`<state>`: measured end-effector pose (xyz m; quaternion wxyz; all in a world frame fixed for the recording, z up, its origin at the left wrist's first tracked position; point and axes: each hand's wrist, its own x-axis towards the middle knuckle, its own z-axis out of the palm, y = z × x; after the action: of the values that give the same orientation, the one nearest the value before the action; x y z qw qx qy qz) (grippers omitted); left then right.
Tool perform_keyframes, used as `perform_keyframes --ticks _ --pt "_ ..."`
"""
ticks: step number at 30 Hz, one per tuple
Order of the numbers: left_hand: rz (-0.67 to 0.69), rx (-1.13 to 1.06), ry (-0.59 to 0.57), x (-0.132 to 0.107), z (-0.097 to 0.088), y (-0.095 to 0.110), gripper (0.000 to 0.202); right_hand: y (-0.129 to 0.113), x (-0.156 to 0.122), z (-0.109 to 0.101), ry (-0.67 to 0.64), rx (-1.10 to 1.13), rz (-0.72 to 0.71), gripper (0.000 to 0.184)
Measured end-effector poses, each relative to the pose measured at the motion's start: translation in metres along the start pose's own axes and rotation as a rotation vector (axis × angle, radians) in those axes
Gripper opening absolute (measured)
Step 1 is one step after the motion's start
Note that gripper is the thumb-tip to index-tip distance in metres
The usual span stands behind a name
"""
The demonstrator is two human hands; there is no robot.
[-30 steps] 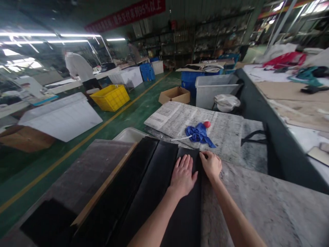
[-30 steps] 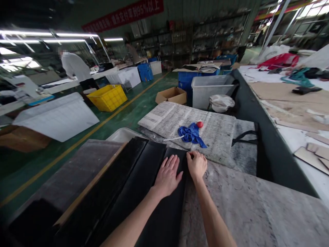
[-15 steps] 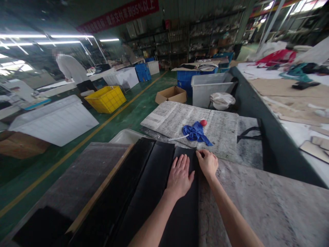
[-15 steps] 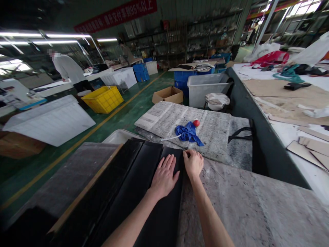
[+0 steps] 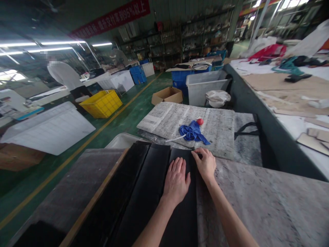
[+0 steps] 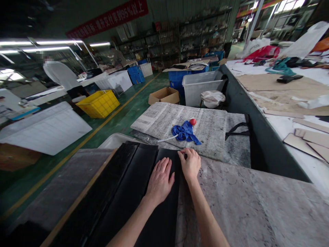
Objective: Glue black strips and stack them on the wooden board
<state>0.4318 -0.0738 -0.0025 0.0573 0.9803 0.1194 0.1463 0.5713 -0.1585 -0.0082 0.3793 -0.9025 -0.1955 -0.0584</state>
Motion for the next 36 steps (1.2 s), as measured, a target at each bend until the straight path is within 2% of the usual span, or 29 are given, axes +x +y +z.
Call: perform_keyframes --ticks 4,11,24,36 --pt "0.003 0.021 -0.012 0.0003 0.0004 -0.0002 0.049 0.0003 -0.0001 0.0024 -0.06 -0.081 -0.032 0.03" --pt "0.004 0.017 -0.007 0.0005 0.0004 -0.0008 0.049 0.0003 -0.0001 0.0027 -0.078 -0.129 -0.061 0.039" --pt "-0.001 -0.003 -0.016 0.0044 0.0026 -0.0025 0.048 -0.0036 0.0017 0.004 -0.079 -0.144 0.022 0.037" --pt "0.003 0.007 0.01 0.0017 0.0041 -0.0016 0.048 -0.0038 0.0014 0.0036 -0.065 -0.142 0.022 0.04"
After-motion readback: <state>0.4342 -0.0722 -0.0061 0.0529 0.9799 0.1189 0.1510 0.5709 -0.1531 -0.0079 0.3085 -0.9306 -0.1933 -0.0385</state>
